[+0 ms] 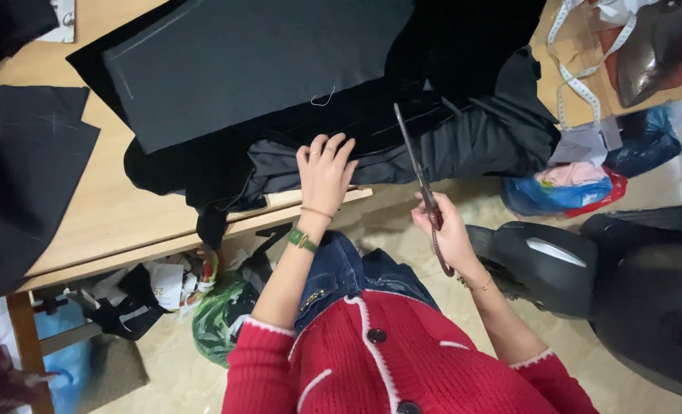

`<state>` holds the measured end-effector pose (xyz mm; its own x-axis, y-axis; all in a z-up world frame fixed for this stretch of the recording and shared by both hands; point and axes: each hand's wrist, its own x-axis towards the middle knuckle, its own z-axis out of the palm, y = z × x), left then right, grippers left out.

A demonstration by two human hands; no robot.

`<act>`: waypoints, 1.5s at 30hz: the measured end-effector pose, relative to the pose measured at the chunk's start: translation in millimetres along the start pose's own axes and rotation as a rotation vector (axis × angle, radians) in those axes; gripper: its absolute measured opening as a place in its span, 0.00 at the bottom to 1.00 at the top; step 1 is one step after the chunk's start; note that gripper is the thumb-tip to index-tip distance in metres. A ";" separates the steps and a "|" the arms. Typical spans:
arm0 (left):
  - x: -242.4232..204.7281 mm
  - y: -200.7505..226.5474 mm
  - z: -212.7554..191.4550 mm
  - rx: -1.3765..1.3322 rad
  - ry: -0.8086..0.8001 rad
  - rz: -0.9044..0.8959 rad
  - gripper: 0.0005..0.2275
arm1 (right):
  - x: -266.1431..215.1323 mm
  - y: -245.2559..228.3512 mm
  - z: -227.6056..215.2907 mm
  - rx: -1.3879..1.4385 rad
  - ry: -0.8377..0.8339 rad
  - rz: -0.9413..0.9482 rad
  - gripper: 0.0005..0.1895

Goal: The person aligns a paper pattern on a large piece of black fabric laid out on a table. They then use a pair of shears to cut the fabric along the pattern's edges, separating the shaped piece from the rest of the material.

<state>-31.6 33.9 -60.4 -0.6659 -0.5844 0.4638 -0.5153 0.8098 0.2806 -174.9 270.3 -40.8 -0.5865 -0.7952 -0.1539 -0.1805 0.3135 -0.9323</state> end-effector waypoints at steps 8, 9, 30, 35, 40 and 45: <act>3.7 4.6 2.1 -0.102 0.081 -0.027 0.04 | -10.5 -4.1 0.5 0.125 0.029 0.070 0.21; 0.1 5.3 0.5 -0.102 0.082 -0.029 0.04 | -10.7 0.1 -0.5 0.124 0.027 0.070 0.21; -137.9 -15.0 -65.8 -0.381 0.467 0.026 0.02 | 109.4 27.1 -0.3 0.475 0.269 -0.075 0.15; -171.0 -10.9 -55.5 -0.270 0.392 -0.201 0.04 | 114.6 24.6 2.5 0.148 0.512 -0.145 0.15; -165.7 2.8 -56.5 -0.351 0.243 -0.368 0.02 | 121.1 24.4 7.0 -0.060 0.551 -0.130 0.16; -157.0 10.8 -56.0 -0.557 0.149 -0.558 0.04 | 131.5 33.8 15.1 -0.178 0.520 -0.119 0.15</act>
<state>97.6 137.3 -83.1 -0.2903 -0.9295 0.2275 -0.3799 0.3301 0.8641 -246.2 168.5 -97.5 -0.8580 -0.4840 0.1722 -0.3728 0.3559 -0.8570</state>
